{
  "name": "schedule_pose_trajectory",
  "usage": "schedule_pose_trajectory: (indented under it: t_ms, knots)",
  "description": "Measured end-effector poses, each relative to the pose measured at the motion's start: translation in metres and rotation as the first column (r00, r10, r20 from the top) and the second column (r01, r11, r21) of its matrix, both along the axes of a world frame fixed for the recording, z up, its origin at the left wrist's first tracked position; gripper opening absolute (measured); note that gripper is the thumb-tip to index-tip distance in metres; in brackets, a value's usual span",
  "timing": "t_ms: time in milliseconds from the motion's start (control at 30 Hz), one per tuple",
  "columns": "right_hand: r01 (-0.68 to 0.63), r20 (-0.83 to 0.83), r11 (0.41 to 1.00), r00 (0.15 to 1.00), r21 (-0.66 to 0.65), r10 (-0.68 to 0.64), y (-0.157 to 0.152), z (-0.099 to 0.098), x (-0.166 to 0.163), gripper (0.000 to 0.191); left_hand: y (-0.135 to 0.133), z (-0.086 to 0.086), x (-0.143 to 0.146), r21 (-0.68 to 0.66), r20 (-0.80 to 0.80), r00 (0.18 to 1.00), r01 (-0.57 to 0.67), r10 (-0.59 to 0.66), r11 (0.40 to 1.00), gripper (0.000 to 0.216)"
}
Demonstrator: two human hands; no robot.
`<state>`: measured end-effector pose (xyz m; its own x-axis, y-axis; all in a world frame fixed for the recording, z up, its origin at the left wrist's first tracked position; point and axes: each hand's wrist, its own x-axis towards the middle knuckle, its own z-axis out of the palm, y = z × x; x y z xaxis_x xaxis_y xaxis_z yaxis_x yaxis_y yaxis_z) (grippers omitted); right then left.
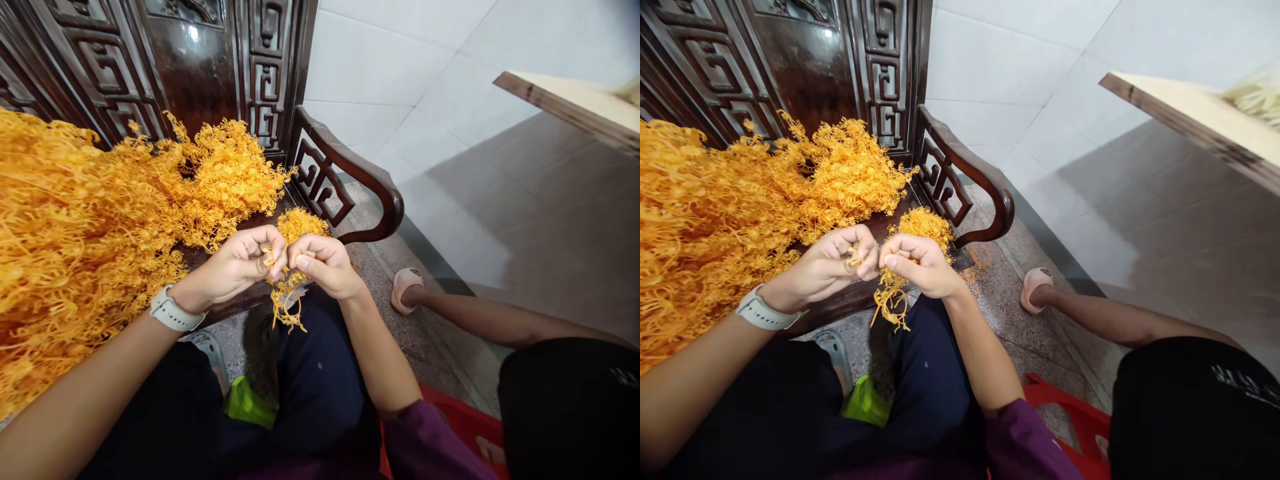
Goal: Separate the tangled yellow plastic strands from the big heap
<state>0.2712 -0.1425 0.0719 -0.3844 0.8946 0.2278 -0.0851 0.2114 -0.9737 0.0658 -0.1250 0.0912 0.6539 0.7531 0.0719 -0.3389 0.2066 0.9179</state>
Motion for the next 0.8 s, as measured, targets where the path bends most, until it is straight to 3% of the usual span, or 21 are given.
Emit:
schedule_pose_trajectory:
  t_ms: [100,167,267,333,400,467,567,800]
  knots:
    - [0.080,-0.043,0.996,0.996,-0.039,-0.082,0.005,-0.002,0.000,0.032,0.004,0.001,0.001,-0.027,-0.027,0.998,-0.054,0.054,0.998,0.034]
    - [0.114,-0.081,0.989,0.989,-0.097,-0.122,0.009,-0.003,-0.001,0.030,0.013,-0.009,0.002,0.013,-0.123,0.981,-0.147,0.148,0.989,0.030]
    - [0.178,-0.103,0.969,0.975,-0.171,-0.197,0.012,-0.004,-0.003,0.031,0.033,-0.038,0.000,0.317,-0.363,0.872,-0.214,0.327,0.924,0.023]
    - [0.205,-0.104,0.962,0.969,-0.181,-0.226,0.012,-0.004,-0.003,0.032,0.044,-0.062,-0.002,0.553,-0.518,0.748,-0.078,0.415,0.830,0.019]
    - [0.200,-0.095,0.966,0.971,-0.166,-0.218,0.012,-0.004,-0.002,0.031,0.051,-0.083,-0.003,0.664,-0.652,0.605,0.166,0.457,0.729,0.020]
    - [0.180,-0.080,0.973,0.978,-0.146,-0.193,0.012,-0.005,-0.001,0.030,0.054,-0.098,-0.002,0.657,-0.710,0.543,0.282,0.448,0.699,0.016]
    - [0.167,-0.076,0.975,0.981,-0.149,-0.180,0.012,-0.006,0.000,0.029,0.052,-0.110,0.003,0.606,-0.767,0.497,0.349,0.407,0.715,0.015]
    - [0.228,-0.087,0.951,0.964,-0.207,-0.250,0.015,-0.009,0.005,0.027,0.055,-0.113,0.008,0.512,-0.855,0.360,0.467,0.375,0.721,0.023]
